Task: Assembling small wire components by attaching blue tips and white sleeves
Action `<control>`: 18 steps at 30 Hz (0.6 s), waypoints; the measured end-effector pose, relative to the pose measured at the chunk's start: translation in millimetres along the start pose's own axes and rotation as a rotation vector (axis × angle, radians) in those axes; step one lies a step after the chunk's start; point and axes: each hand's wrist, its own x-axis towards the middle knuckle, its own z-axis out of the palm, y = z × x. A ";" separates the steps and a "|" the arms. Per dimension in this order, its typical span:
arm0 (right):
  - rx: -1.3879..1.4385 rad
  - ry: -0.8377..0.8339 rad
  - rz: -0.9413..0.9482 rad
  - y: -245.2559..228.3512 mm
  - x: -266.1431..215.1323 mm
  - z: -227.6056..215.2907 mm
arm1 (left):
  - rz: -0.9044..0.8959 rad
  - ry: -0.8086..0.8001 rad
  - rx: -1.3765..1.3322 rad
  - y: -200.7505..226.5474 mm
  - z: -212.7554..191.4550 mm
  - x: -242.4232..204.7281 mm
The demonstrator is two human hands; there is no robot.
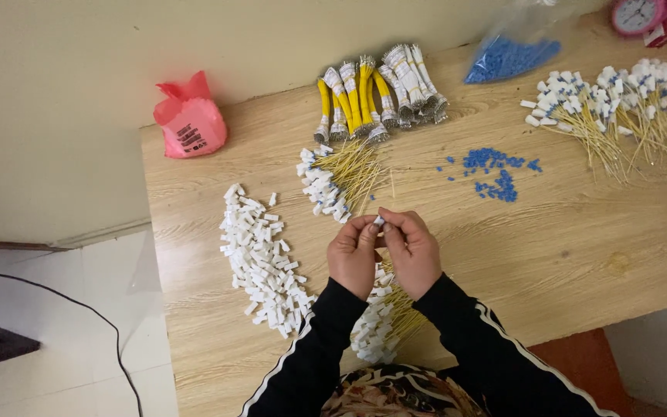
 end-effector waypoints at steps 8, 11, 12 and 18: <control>-0.081 -0.108 -0.034 -8.1 18.3 12.6 | 0.037 -0.018 0.220 38.6 -8.9 19.8; -0.271 -0.075 0.016 38.8 39.0 -5.8 | 0.126 0.014 0.486 41.0 -29.3 60.8; -0.483 0.019 0.062 63.0 47.1 -15.5 | 0.196 0.068 0.638 35.4 -37.9 78.9; -0.991 -0.273 0.385 145.8 71.3 -21.0 | 0.361 0.106 1.023 -9.2 -70.9 148.8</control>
